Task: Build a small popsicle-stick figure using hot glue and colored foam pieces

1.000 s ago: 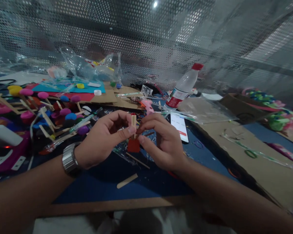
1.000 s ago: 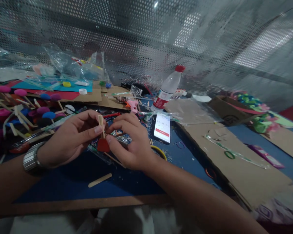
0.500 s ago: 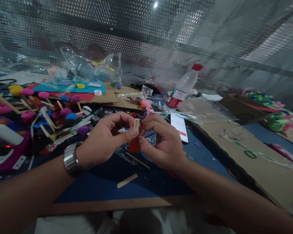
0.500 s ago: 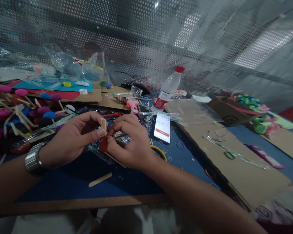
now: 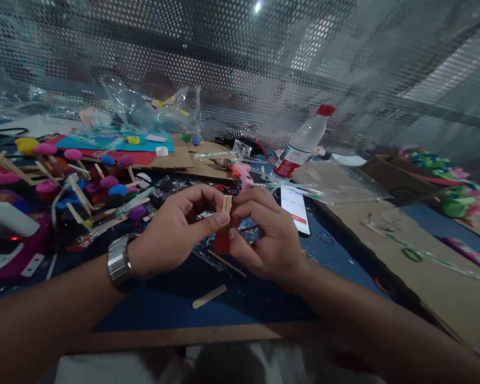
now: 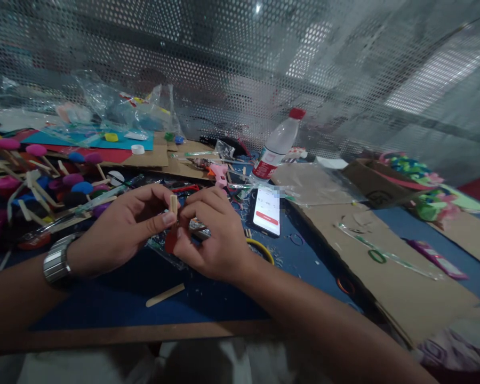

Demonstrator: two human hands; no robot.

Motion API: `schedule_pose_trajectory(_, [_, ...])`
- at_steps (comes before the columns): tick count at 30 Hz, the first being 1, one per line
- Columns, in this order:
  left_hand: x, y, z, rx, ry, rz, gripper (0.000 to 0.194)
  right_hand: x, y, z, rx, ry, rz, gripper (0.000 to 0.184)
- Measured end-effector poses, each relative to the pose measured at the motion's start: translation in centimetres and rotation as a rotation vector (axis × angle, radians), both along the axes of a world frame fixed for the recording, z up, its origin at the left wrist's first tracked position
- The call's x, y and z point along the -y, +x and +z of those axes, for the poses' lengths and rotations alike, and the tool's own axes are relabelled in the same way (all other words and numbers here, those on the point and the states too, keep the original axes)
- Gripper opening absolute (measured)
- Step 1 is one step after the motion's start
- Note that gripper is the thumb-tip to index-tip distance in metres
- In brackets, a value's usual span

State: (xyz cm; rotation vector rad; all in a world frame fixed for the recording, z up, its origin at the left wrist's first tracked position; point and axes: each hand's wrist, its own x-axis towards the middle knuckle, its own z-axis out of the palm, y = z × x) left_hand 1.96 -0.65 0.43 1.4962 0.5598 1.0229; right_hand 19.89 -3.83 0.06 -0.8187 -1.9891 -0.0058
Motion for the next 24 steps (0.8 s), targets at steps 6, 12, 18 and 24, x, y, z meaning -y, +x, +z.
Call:
schedule_pose_trajectory(6, [0.00, 0.04, -0.06, 0.037, -0.035, -0.009, 0.029, 0.05, 0.03, 0.09, 0.007, 0.005, 0.018, 0.010])
schedule_pose_trajectory(12, [-0.04, 0.06, -0.16, 0.044, -0.042, -0.012, 0.025, 0.13, 0.14, 0.25, 0.017, 0.006, 0.050, 0.011])
schedule_pose_trajectory(18, [-0.12, -0.10, -0.29, 0.036, -0.022, -0.017, 0.021, 0.38, 0.36, 0.30, -0.047, -0.036, 0.037, 0.005])
schedule_pose_trajectory(24, [-0.08, 0.00, -0.20, 0.035, -0.054, -0.007, 0.031, 0.42, 0.24, 0.32, -0.033, -0.029, -0.022, 0.010])
